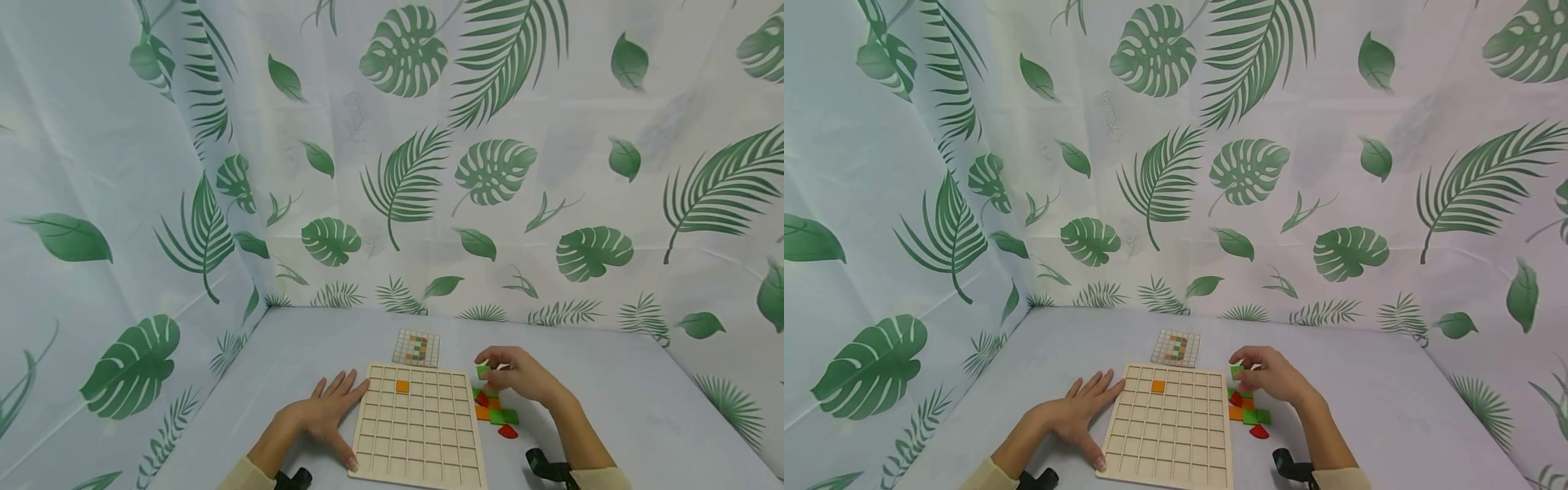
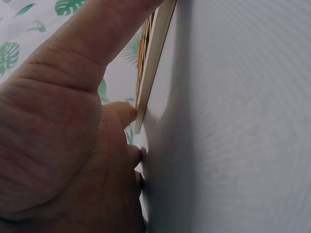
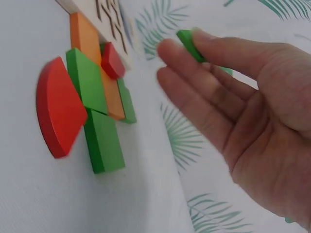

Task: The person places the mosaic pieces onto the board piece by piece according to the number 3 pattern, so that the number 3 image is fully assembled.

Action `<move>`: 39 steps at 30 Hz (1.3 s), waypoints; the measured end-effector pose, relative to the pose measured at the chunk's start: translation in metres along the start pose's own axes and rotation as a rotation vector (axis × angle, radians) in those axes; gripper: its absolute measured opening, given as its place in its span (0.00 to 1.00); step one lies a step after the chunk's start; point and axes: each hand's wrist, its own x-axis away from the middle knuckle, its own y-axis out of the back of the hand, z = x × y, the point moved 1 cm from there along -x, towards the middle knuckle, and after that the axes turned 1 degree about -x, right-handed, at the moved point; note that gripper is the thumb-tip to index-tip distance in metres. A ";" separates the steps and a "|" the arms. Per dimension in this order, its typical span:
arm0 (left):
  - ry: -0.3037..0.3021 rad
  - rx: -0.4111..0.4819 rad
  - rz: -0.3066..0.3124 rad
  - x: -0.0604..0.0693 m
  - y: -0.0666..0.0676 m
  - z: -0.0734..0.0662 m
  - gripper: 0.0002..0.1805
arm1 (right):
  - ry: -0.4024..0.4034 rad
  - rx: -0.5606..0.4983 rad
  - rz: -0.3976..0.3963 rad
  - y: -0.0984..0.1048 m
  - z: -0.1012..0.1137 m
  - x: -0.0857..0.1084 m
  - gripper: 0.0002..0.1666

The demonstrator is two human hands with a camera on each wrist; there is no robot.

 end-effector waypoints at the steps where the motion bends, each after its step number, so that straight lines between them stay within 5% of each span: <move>1: 0.000 0.001 0.000 0.000 0.000 0.000 0.79 | 0.001 -0.007 -0.026 -0.001 0.000 -0.001 0.18; 13: -0.005 0.009 0.003 0.000 0.001 0.001 0.79 | -0.052 0.124 -0.240 -0.009 0.005 -0.006 0.18; 18: -0.007 0.013 0.005 0.001 0.001 0.001 0.79 | 0.001 0.154 -0.288 -0.014 0.007 -0.012 0.17; 26: -0.015 0.011 0.005 0.002 0.001 -0.002 0.78 | 0.136 0.147 -0.330 -0.027 0.012 -0.025 0.15; 39: -0.011 0.010 0.002 0.000 0.000 0.001 0.79 | 0.169 0.127 -0.343 -0.050 0.029 -0.048 0.13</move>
